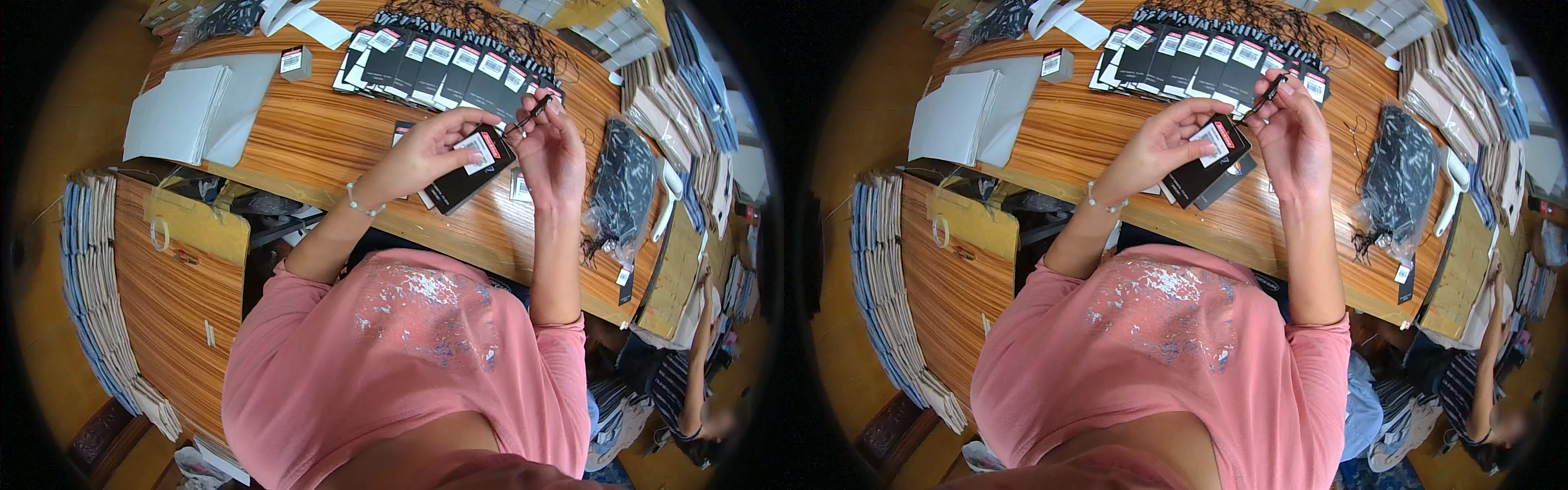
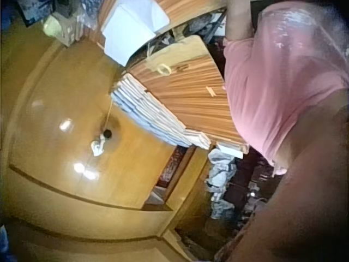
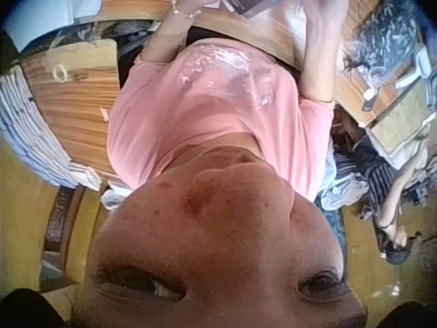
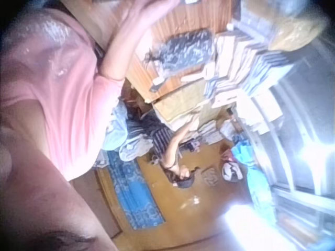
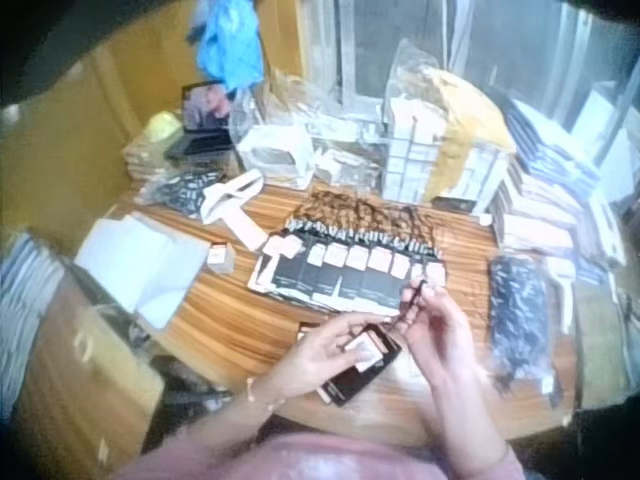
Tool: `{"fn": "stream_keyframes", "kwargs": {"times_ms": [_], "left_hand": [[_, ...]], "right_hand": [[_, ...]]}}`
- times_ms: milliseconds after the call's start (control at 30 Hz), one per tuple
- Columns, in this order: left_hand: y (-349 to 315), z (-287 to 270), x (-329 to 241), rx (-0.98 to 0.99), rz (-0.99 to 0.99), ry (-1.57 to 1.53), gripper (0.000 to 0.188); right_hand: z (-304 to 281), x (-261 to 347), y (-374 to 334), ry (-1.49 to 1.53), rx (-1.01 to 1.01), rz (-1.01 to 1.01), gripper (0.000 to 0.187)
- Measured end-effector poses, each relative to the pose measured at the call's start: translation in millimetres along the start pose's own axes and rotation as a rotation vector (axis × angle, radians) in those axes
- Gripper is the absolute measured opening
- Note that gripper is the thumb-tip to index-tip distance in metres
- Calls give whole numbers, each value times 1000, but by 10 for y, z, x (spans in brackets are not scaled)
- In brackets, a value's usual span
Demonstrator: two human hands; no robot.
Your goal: The person attaches plastic security fasteners and brand tags to garment labels and arranges the tagged items on a table.
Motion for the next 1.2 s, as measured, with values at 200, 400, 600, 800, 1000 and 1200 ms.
{"fn": "stream_keyframes", "kwargs": {"times_ms": [200,400,600,800,1000,1200], "left_hand": [[20,-545,-254,-93,87,240,41],[447,-1335,-278,-172,15,511,34],[813,-1706,-177,-243,25,641,32],[921,-1728,-143,-306,222,1314,35],[773,-1676,-204,-371,251,1378,46],[335,-1496,-439,-483,231,1122,38]], "right_hand": [[246,26,510,-327,110,-134,18],[522,-28,1325,-659,102,-244,19],[506,-133,1924,-783,87,-136,21],[155,-251,2424,-817,104,-100,16],[60,-455,2721,-757,38,-49,16],[-54,-443,2849,-953,-71,-26,26]]}}
Point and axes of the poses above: each hand's wrist, its own y-axis towards the middle knuckle, its own z-axis out of the palm, x = y × z, the point moved 4 cm from there along y, towards the middle knuckle, and after that the axes turned 2 degrees about -x, right-handed, at the moved point
